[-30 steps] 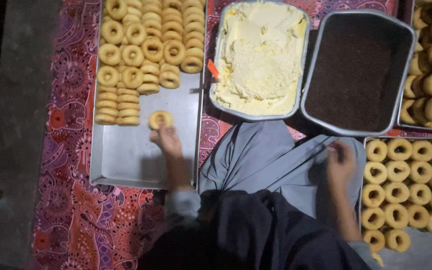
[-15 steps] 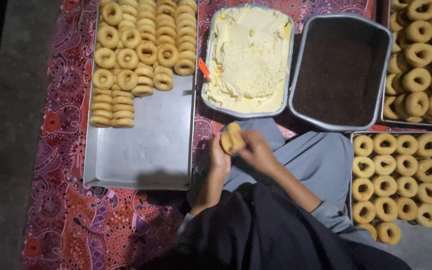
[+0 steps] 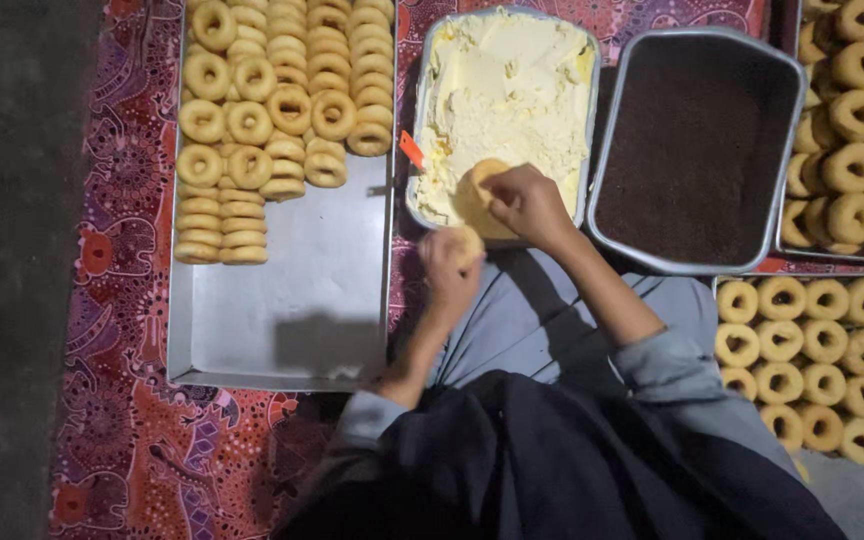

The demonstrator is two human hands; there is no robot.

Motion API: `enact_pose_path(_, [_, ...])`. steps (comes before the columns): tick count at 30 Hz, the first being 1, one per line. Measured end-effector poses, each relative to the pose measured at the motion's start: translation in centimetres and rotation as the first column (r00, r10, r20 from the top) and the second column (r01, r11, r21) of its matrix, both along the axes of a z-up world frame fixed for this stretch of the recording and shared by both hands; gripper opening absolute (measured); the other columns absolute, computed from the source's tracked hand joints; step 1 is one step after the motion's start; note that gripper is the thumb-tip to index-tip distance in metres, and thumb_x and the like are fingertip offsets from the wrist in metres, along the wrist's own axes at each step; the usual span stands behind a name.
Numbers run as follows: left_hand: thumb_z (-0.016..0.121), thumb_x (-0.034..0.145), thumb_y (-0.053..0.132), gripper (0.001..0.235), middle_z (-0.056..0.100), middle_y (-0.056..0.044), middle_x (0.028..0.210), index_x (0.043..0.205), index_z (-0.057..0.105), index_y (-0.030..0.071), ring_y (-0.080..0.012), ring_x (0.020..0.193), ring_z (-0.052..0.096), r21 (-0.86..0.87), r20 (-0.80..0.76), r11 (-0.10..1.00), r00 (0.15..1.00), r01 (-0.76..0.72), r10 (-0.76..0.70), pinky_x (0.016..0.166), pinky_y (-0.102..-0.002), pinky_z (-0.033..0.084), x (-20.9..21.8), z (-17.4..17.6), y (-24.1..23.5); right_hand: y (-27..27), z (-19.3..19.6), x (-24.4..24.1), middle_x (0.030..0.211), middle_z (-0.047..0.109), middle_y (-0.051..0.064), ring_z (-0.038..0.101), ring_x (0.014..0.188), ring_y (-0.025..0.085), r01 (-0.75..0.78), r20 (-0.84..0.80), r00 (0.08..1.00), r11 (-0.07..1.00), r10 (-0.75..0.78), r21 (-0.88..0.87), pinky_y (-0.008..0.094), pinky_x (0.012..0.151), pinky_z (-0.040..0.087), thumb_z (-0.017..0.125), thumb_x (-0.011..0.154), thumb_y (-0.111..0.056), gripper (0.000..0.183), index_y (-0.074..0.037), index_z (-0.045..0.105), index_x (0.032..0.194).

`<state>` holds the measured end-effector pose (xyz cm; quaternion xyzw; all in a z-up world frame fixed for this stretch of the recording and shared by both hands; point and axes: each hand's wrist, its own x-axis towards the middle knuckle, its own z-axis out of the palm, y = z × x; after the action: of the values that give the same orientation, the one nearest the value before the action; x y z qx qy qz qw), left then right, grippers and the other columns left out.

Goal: The person fills ring-shaped donuts with a white cream and a dark filling using their hands. They pick up donuts from a tray, open them, insert the fillings, and place them back on the tray.

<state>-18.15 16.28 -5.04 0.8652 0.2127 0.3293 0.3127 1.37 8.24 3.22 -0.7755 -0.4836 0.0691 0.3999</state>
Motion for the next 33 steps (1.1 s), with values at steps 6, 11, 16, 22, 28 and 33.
enact_pose_path(6, [0.042, 0.106, 0.045, 0.054, 0.06, -0.012, 0.135, 0.137, 0.054, 0.002, -0.0266, 0.126, 0.057, -0.926, 0.333, -0.032, 0.854, 0.376, 0.4, 0.109, -0.041, 0.045, 0.8, -1.6, -2.8, -3.1, 2.3, -4.1, 0.105, 0.073, 0.013, 0.07, 0.092, 0.024, 0.12, -0.204, 0.975, 0.98, -0.086, 0.161, 0.035, 0.085, 0.056, 0.076, 0.087, -0.004, 0.029, -0.005, 0.075, 0.116])
enact_pose_path(11, [0.042, 0.113, 0.046, 0.058, 0.056, -0.015, 0.142, 0.148, 0.048, 0.0, -0.0279, 0.131, 0.053, -0.726, 0.503, -0.263, 0.751, 0.636, 0.429, 0.112, -0.042, 0.04, 1.0, -3.6, -1.0, -2.6, 1.9, -5.1, 0.105, 0.072, 0.014, 0.067, 0.103, 0.033, -0.251, 0.087, 0.967, 0.957, 0.241, 0.148, 0.042, 0.092, 0.054, 0.077, 0.076, -0.003, 0.034, -0.005, 0.075, 0.11])
enact_pose_path(16, [0.042, 0.109, 0.041, 0.057, 0.055, -0.018, 0.146, 0.147, 0.047, -0.001, -0.028, 0.137, 0.052, -0.782, 0.522, -0.176, 0.783, 0.598, 0.339, 0.118, -0.042, 0.039, 0.3, -3.4, -1.8, -1.1, -0.5, -1.1, 0.103, 0.073, 0.014, 0.066, 0.098, 0.035, 0.074, 0.299, 0.952, 0.997, -0.07, -0.002, 0.045, 0.088, 0.054, 0.081, 0.08, -0.005, 0.026, -0.006, 0.077, 0.105])
enact_pose_path(22, [0.044, 0.108, 0.039, 0.058, 0.05, -0.016, 0.15, 0.152, 0.042, 0.001, -0.0292, 0.136, 0.047, -0.77, 0.469, -0.252, 0.787, 0.586, 0.4, 0.117, -0.044, 0.034, 0.0, -4.1, -1.6, -2.9, -1.5, -4.0, 0.094, 0.071, 0.014, 0.068, 0.09, 0.033, -0.182, -0.052, 0.979, 0.964, 0.195, 0.196, 0.042, 0.082, 0.055, 0.077, 0.078, -0.006, 0.024, -0.005, 0.076, 0.102])
enact_pose_path(28, [0.047, 0.108, 0.038, 0.056, 0.051, -0.018, 0.149, 0.146, 0.045, -0.003, -0.0307, 0.139, 0.049, -0.779, 0.497, -0.172, 0.76, 0.603, 0.418, 0.12, -0.048, 0.037, 0.1, -5.2, -3.0, -3.5, 0.5, -2.8, 0.091, 0.071, 0.016, 0.065, 0.092, 0.036, 0.039, 0.159, 0.987, 0.999, -0.035, -0.022, 0.045, 0.084, 0.053, 0.08, 0.077, -0.005, 0.022, -0.006, 0.079, 0.099])
enact_pose_path(33, [0.049, 0.108, 0.035, 0.051, 0.05, -0.015, 0.149, 0.146, 0.048, 0.001, -0.0288, 0.139, 0.047, -0.792, 0.485, -0.18, 0.78, 0.584, 0.395, 0.12, -0.047, 0.034, 0.0, -4.6, -3.9, -6.2, 0.9, -3.6, 0.094, 0.071, 0.013, 0.067, 0.094, 0.031, -0.192, -0.094, 0.973, 0.964, 0.212, 0.183, 0.042, 0.085, 0.054, 0.076, 0.081, -0.005, 0.022, -0.005, 0.076, 0.103])
